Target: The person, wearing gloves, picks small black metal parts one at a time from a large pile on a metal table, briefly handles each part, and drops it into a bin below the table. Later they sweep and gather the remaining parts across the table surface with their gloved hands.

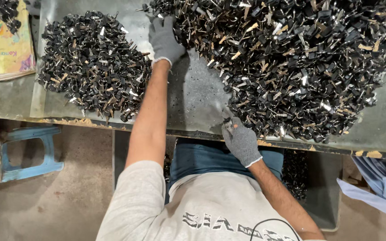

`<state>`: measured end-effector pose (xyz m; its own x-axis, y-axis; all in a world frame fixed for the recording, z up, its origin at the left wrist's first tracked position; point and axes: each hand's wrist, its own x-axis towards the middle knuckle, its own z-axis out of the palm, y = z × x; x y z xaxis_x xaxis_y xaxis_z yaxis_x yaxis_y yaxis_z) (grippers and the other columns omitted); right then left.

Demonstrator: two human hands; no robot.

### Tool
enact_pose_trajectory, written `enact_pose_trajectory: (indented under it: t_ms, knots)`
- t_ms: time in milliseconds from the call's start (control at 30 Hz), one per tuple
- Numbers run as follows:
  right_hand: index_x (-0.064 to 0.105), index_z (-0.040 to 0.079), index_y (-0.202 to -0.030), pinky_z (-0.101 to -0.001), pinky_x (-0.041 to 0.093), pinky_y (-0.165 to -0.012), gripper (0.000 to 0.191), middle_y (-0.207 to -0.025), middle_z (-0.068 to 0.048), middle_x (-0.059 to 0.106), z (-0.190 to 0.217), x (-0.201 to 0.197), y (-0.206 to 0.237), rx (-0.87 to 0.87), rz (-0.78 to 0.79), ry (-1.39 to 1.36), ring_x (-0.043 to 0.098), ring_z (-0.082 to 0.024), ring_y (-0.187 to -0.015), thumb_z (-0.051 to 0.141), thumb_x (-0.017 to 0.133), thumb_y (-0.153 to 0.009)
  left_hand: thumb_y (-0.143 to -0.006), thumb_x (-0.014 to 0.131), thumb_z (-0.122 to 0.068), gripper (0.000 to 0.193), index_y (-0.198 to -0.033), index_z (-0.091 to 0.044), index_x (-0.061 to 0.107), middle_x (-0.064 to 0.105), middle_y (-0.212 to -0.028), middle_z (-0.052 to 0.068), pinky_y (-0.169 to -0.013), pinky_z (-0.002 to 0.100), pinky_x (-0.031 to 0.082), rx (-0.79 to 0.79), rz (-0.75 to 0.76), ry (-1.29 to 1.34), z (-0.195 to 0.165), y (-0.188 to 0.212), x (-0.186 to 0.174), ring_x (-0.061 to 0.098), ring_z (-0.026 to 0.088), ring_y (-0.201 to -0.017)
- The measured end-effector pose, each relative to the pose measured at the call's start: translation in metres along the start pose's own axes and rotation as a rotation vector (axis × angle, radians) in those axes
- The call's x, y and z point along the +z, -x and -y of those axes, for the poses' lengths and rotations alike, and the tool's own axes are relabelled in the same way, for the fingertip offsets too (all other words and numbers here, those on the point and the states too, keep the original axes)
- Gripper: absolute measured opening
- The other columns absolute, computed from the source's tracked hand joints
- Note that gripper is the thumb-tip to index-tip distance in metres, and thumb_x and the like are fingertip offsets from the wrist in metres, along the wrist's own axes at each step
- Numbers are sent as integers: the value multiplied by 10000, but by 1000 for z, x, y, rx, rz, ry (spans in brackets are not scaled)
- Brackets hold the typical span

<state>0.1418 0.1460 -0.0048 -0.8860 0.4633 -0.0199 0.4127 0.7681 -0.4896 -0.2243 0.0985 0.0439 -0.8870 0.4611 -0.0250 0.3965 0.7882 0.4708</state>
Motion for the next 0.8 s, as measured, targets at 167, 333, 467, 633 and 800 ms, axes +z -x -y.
enact_pose_trajectory:
  t_ms: [167, 333, 467, 633, 800]
  knots:
    - [696, 73, -1004, -494, 553, -549, 221, -912, -202, 696, -4, 0, -1, -149, -19, 63, 680, -398, -632, 286, 658, -962, -612, 885, -116, 800, -1301, -103, 480, 426, -1346, 209, -1113, 503, 379, 8, -146, 156, -8, 25, 16, 421, 405, -1276]
    - [644, 3, -1121, -501, 553, -559, 338, -793, -211, 683, -6, 2, -2, -70, 17, 39, 678, -407, -625, 301, 668, -963, -605, 824, -53, 820, -1330, -97, 442, 421, -1393, 235, -1159, 492, 401, -62, -109, 147, -23, 48, 28, 445, 398, -1308]
    - [639, 0, -1089, -506, 548, -547, 316, -779, -217, 679, -5, 2, -2, -69, 1, 17, 674, -411, -615, 286, 665, -956, -625, 871, -152, 832, -1329, -69, 437, 393, -1412, 301, -1148, 567, 363, 61, -286, 184, -33, 68, 45, 397, 475, -1346]
    - [637, 34, -1013, -504, 548, -534, 244, -878, -229, 693, -4, 1, -2, -132, -28, 39, 674, -413, -616, 269, 662, -949, -662, 866, -184, 875, -1404, -87, 412, 378, -1442, 314, -1180, 586, 344, 169, -283, 285, -39, 91, 59, 375, 491, -1404]
    - [610, -34, -1119, -492, 566, -549, 345, -810, -230, 676, -5, 2, -1, -84, -32, -15, 680, -410, -610, 270, 658, -963, -645, 809, -191, 863, -1406, -81, 416, 343, -1459, 346, -1186, 637, 302, 268, -319, 254, -49, 108, 76, 326, 495, -1420]
